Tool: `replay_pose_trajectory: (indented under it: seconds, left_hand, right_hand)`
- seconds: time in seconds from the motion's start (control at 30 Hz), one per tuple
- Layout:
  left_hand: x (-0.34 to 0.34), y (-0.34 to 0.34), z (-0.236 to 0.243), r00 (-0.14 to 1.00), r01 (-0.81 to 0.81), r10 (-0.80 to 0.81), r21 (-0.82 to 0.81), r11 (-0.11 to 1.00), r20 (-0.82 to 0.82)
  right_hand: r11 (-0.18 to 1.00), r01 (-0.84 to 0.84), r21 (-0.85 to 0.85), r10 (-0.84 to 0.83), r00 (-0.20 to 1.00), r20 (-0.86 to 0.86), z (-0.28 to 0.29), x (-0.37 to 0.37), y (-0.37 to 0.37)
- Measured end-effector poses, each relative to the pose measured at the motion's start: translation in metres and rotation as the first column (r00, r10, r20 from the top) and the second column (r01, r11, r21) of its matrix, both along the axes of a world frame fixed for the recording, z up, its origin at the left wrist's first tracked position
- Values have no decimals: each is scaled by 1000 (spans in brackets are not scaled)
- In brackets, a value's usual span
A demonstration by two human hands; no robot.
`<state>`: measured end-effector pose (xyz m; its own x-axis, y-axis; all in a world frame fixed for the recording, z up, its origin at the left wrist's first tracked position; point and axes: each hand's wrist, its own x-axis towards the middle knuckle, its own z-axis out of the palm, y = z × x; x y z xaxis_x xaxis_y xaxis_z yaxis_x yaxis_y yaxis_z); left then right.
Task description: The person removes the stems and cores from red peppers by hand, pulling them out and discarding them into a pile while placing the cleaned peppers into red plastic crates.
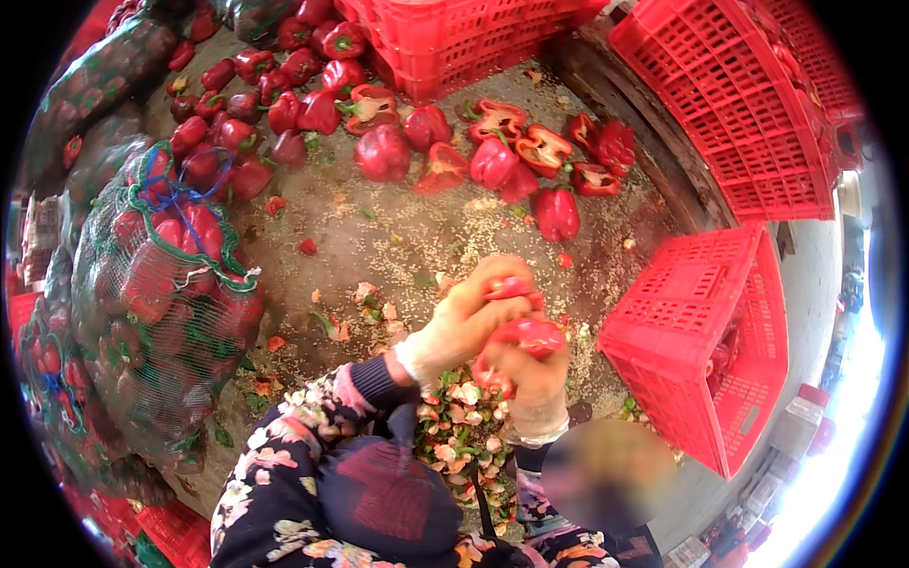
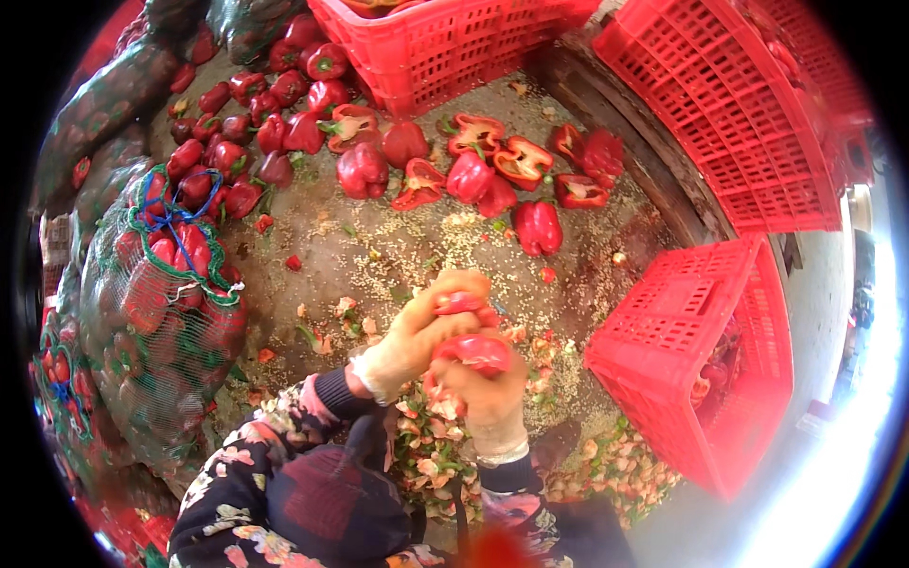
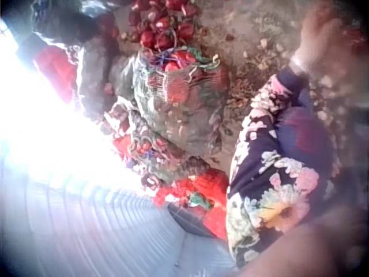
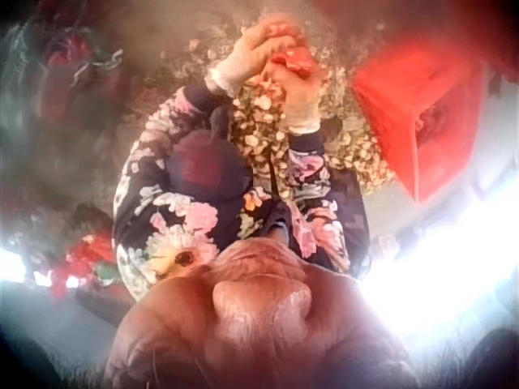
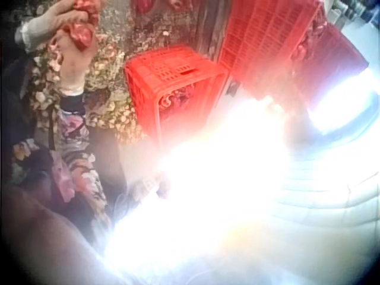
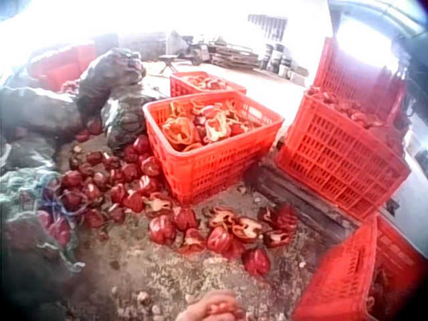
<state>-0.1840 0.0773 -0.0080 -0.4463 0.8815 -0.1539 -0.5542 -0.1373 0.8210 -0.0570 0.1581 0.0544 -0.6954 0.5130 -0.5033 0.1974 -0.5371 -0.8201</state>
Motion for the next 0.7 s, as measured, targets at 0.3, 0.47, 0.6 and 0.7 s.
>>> replay_pose_trajectory:
  seconds: [0.3,0.47,0.6,0.7]
  left_hand:
    - [-207,12,-97,34,-754,-444,-315,577,-895]
    - [-234,-5,-107,687,-439,-123,-543,716,-716]
    - [-163,-19,-90,802,-48,31,13,999,597]
    - [-106,-32,-42,705,82,-89,44,996,703]
  right_hand:
    - [-198,44,979,-728,662,-177,114,118,157]
    - [-352,-359,864,-582,807,99,91,111,150]
    - [407,-201,891,-247,915,319,44,15,69]
    - [469,-168,867,51,985,163,11,-17,48]
